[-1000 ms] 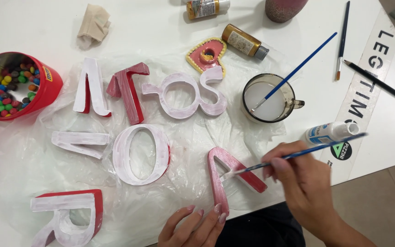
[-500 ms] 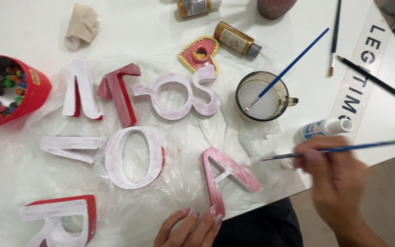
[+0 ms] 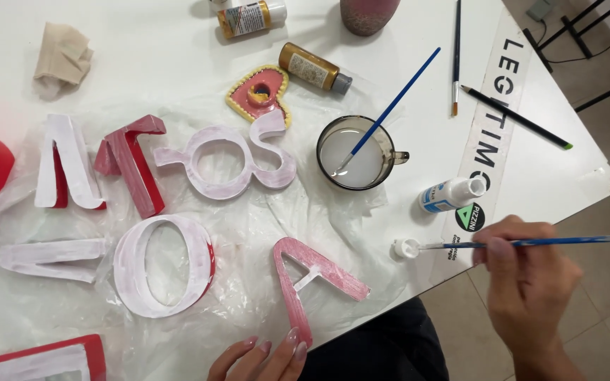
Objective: Painting the edges of 3D decorative letters with white paint using a paintbrush.
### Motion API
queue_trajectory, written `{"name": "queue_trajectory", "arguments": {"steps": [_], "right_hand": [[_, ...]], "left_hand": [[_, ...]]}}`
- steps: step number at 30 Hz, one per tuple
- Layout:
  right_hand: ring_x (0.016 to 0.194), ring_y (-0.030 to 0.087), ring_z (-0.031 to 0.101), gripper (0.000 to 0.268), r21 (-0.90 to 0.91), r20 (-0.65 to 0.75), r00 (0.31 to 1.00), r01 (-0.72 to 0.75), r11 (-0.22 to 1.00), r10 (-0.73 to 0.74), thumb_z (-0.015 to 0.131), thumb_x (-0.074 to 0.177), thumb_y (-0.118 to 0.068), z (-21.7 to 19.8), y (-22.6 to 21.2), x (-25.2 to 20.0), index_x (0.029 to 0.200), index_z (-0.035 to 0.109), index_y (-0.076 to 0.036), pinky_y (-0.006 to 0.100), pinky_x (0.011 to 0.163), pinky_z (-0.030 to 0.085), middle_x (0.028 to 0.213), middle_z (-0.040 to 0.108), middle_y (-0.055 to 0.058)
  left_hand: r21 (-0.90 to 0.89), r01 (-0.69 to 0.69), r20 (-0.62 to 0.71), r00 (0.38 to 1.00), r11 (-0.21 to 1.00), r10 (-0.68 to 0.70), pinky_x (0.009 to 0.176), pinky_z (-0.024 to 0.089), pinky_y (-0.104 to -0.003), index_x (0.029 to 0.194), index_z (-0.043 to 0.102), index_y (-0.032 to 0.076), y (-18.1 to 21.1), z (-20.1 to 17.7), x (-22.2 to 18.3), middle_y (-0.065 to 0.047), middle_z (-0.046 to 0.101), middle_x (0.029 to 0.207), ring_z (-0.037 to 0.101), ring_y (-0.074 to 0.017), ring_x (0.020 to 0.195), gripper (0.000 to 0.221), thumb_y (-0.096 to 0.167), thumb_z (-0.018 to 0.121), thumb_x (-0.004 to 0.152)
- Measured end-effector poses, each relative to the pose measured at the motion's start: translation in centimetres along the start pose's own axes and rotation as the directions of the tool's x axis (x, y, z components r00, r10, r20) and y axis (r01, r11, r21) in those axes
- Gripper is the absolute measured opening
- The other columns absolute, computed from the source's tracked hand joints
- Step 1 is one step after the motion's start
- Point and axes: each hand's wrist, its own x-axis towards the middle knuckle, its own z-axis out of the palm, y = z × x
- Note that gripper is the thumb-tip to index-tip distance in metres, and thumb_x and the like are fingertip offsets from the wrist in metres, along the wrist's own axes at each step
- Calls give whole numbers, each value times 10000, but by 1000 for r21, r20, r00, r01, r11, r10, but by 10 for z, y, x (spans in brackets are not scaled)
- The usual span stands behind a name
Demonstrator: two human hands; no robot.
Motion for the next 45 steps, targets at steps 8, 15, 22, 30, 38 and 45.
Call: {"name": "queue_trajectory", "arguments": {"steps": [8,15,22,30,38,45], "right_hand": [[602,120,616,140,-102,116,993,-10,995,22,528,1150,-98,4,5,-6,1076,616,-18,240,521,403,823,689,71],[645,264,563,227,109,-106,994,-22,994,34,433,1248,-41,-2,14,-20,1134,519,134,323,636,434,898,624,249],[684,257,484,338,334,-226,965,-52,941,133,416,1275,-275,-2,24,-30,1169,486,38,328,661,392,830,509,207],[603,258,727,151,481,167,975,-213,850,150,551,1065,-9,30,-46,19,1118,648,94,291,582,632,875,731,224],[753,175,788,213,134,265,937,196,971,-226,547,1087,-133,76,-56,29,1081,715,-3,293,714,610,1066,768,79],[820,242,777,157,215,304,891,281,935,-338,539,1070,-79,86,-66,33,1105,650,28,315,721,595,1006,757,122]], "left_hand": [[12,-12,3,1000,1000,12,895,543,-241,1064,704,351,-1,-5,6,233,731,1120,575,-38,945,93,281,708,1003],[1,-46,21,999,999,46,860,622,-237,1100,701,283,-7,-17,33,195,755,1130,597,-51,992,131,252,789,1007],[-2,-56,-2,998,998,56,854,631,-228,1080,704,269,-8,-17,35,197,763,1113,596,-54,991,127,246,798,998],[12,-76,24,997,997,76,880,626,-236,1114,705,293,-7,-18,28,196,758,1154,619,-47,1027,129,276,788,1016],[26,-64,95,994,998,61,903,617,-235,1154,707,297,-4,-24,31,202,773,1162,628,-35,1034,159,337,801,1033],[19,-44,123,992,999,41,907,608,-219,1188,704,310,-4,-26,27,210,764,1215,622,-22,1007,121,336,707,1071]]}}
